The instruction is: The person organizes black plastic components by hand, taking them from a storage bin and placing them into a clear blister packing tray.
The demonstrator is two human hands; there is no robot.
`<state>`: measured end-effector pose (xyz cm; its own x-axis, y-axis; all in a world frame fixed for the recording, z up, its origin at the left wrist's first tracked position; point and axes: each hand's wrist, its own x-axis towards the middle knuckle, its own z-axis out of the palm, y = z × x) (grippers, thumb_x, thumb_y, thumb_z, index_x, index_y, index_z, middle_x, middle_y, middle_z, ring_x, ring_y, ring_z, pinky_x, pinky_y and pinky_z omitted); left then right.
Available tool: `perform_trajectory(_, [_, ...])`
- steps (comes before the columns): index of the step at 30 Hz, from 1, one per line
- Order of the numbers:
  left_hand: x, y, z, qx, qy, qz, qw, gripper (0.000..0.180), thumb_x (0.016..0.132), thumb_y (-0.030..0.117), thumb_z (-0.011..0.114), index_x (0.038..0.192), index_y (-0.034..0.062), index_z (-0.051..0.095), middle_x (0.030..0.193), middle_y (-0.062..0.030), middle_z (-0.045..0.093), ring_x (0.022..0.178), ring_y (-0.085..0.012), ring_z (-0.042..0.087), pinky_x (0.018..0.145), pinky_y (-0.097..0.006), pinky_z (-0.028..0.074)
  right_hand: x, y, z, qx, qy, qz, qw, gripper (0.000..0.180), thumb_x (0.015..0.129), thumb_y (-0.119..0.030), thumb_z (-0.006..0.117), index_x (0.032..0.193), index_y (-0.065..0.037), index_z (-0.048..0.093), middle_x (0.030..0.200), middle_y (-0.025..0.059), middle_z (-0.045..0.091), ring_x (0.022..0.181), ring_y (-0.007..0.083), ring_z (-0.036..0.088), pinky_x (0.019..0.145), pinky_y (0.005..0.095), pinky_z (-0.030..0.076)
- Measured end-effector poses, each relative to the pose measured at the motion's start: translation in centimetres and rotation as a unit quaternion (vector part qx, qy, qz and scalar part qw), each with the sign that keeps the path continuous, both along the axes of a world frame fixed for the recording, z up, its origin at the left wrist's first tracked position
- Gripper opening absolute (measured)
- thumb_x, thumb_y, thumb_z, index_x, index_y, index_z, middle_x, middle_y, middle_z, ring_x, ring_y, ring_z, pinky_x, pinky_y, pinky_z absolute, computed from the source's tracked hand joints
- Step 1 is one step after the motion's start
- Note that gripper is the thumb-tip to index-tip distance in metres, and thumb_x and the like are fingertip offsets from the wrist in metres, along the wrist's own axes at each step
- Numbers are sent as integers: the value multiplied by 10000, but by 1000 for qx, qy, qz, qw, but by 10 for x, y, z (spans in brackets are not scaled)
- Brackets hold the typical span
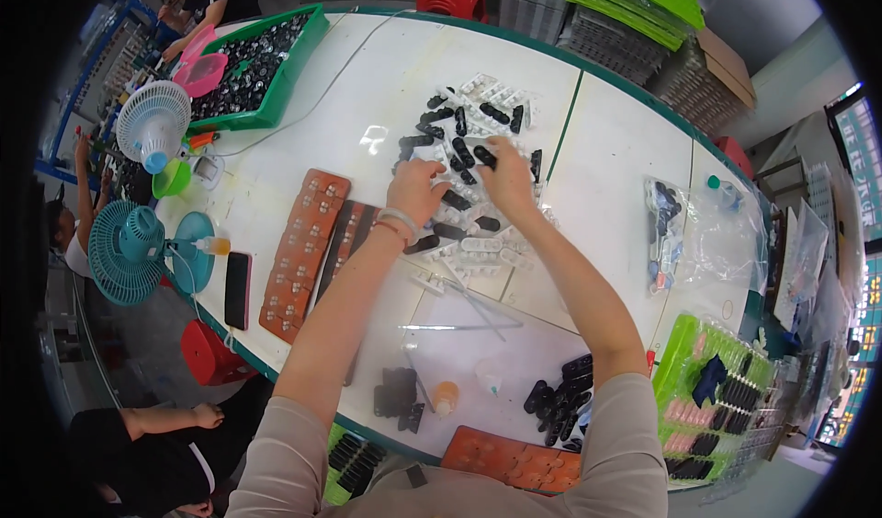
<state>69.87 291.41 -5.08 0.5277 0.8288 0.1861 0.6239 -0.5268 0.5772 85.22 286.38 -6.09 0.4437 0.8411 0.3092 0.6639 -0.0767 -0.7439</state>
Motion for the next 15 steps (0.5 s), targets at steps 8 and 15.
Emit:
perform_trajectory(8, [-17, -18, -2, -291, -308, 108, 899, 341, 766, 204, 614, 1046, 30, 527, 858, -51, 571, 758, -120, 551, 648, -251, 456, -24, 25, 1, -198, -129, 3, 972, 166, 622, -57, 584, 783, -17, 599, 730, 190, 579, 724, 354, 565, 648, 382, 459])
perform_trajectory(15, [-30, -47, 20, -482, -633, 85, 600, 353, 813, 175, 564, 1108, 56, 412, 964, -80, 540, 851, -140, 527, 696, -274, 441, -82, -15, 62, -185, 19, 261, 947, 332, 657, -183, 622, 907, 31, 582, 861, 200, 590, 769, 301, 592, 678, 344, 463])
